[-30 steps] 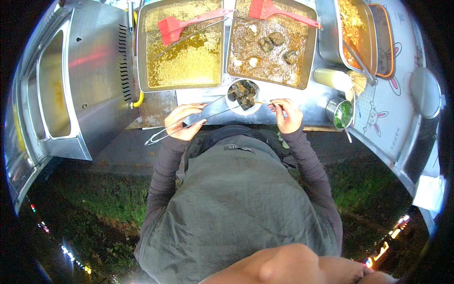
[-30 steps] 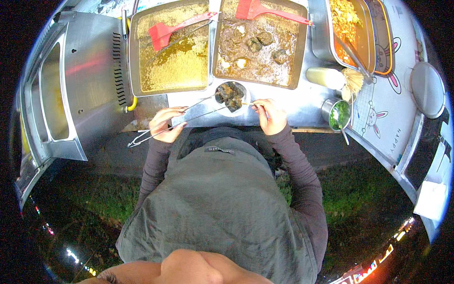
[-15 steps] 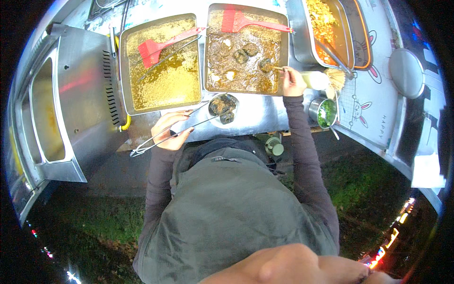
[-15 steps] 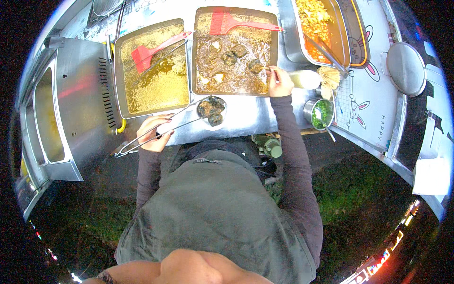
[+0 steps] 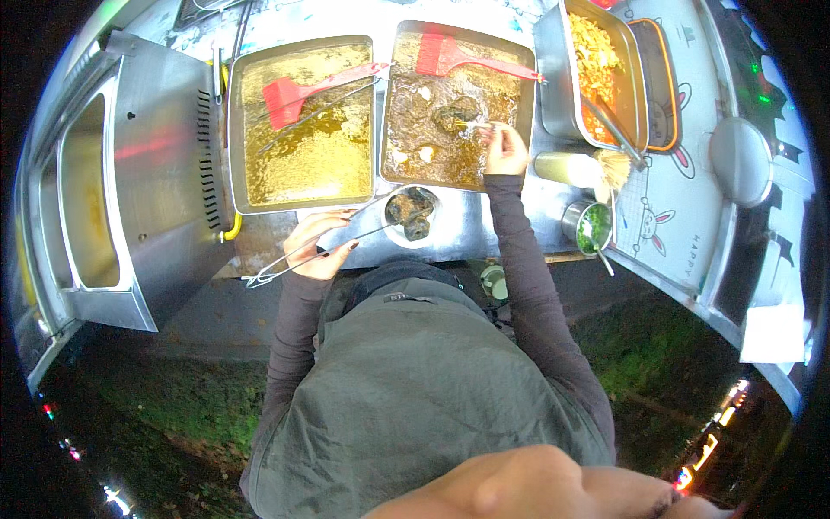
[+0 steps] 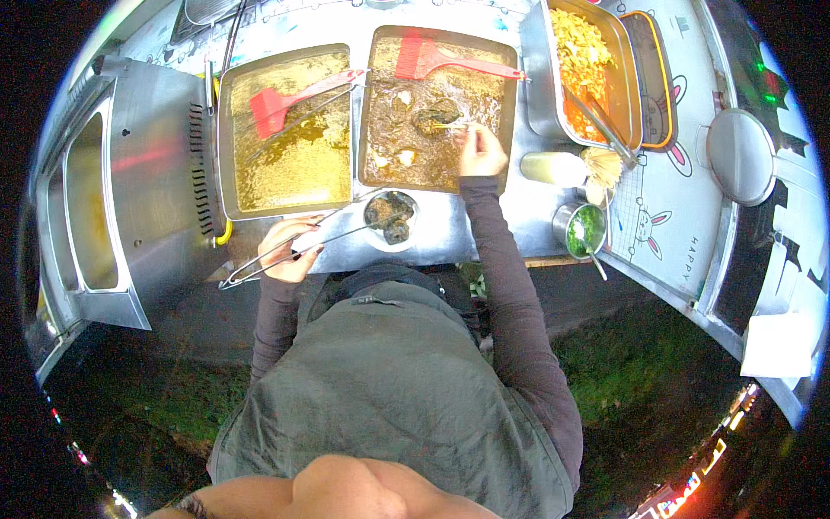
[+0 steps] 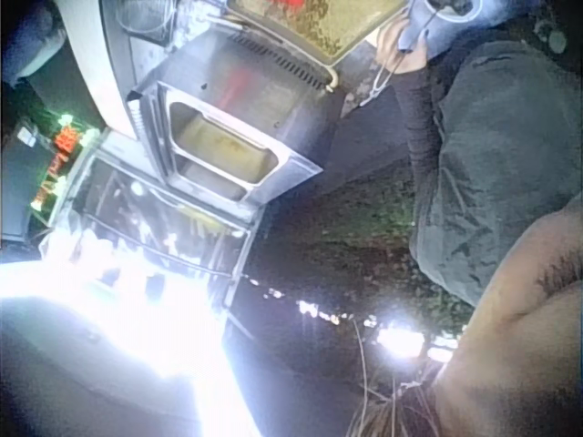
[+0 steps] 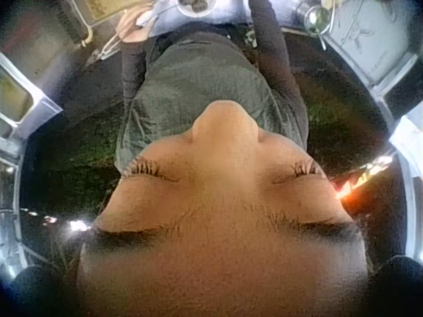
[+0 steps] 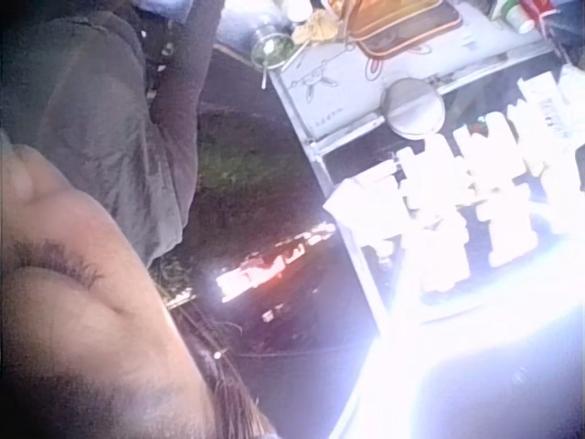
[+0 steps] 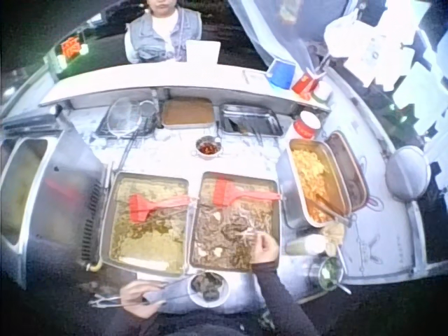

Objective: The person uses chopsticks to turn dark food items in a hot oil pan, then uses a strainer to lift them out and place them into a paper cup. They add sauce from a squeeze bottle and hand the cup to a customer.

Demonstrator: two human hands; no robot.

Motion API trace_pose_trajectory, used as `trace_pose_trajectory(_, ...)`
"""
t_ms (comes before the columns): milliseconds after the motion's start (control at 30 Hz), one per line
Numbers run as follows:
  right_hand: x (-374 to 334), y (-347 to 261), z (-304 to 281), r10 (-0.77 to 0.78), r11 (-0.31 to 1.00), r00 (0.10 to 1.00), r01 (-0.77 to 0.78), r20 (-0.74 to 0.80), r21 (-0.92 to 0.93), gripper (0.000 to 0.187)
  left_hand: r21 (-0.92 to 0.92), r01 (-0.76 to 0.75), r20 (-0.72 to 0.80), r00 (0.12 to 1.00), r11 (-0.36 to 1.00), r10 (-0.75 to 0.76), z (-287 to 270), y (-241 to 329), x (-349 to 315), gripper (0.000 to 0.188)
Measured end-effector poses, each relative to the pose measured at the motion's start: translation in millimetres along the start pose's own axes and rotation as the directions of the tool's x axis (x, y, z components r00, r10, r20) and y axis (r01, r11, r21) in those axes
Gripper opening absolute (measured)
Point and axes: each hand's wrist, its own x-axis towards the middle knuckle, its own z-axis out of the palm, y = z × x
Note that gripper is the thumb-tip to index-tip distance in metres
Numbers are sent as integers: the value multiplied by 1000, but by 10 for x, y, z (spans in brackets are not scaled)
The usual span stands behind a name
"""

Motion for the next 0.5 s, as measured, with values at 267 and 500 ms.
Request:
trace_pose_trajectory(267, 195, 183, -1, 472, 792, 881, -429, 10, 435, 12, 9, 10, -38, 999, 1000, -10, -98, -40, -101, 30)
trace_pose_trajectory(500, -128, -339, -280, 477, 772, 872, -477, 112, 419, 14, 64, 9, -49, 999, 998, -6, -227, -25, -218, 29)
